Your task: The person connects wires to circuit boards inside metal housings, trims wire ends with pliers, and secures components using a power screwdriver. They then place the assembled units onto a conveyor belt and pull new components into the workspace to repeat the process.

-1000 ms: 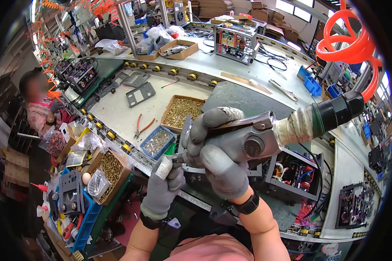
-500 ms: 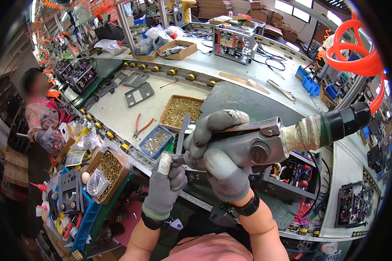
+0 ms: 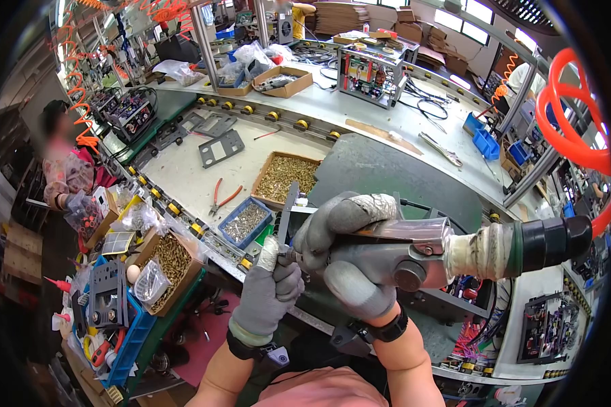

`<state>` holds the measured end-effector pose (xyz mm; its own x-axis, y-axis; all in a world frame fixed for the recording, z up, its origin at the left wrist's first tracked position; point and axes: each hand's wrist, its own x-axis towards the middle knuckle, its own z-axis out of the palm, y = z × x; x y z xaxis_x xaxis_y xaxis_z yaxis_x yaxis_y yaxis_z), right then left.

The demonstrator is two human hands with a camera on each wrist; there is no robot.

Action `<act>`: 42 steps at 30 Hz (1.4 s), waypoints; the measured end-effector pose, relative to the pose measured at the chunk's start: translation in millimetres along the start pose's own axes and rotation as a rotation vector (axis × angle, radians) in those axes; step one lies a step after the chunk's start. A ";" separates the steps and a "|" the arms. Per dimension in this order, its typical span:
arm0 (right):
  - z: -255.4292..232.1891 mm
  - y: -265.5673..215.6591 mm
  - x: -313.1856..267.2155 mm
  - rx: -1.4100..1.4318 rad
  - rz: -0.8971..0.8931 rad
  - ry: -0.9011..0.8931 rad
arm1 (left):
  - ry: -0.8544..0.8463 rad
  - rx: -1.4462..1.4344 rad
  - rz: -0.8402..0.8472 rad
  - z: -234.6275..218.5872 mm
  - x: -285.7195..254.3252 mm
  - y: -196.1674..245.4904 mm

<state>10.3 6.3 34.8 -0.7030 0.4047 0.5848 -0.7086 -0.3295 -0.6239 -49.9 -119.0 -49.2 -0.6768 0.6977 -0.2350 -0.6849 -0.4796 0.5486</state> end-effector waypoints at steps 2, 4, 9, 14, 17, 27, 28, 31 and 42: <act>-16.2 2.3 1.1 0.094 0.009 -0.235 | -0.015 0.024 -0.027 -0.4 -0.5 0.4; -16.4 1.3 2.0 0.105 0.046 -0.227 | -0.013 0.034 -0.009 -3.5 -0.8 -2.3; 18.6 2.8 -6.1 0.128 0.104 0.124 | 0.177 0.310 0.432 -5.4 0.9 -15.1; 16.2 8.3 -2.4 -0.010 0.040 0.268 | 0.061 0.281 0.335 -15.9 -0.4 -2.9; 11.5 13.6 5.0 0.044 0.096 0.201 | 0.060 0.299 0.250 -20.1 -2.2 8.3; -19.9 69.6 101.3 -0.330 0.221 0.086 | 0.077 1.503 0.427 -35.2 47.0 43.6; -24.7 76.9 103.7 -0.366 0.183 0.082 | 0.107 1.550 0.361 -30.1 46.0 45.9; -33.3 91.3 105.4 -0.412 0.158 0.082 | 0.102 1.578 0.327 -36.5 50.4 41.6; -30.0 97.9 101.2 -0.492 0.171 0.075 | 0.107 1.542 0.492 -50.3 57.1 32.4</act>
<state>-128.5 40.6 17.4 -0.7870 0.4461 0.4262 -0.4600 0.0361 -0.8872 -124.3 -121.5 -85.2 -0.7965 0.5766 0.1818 0.4547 0.3732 0.8087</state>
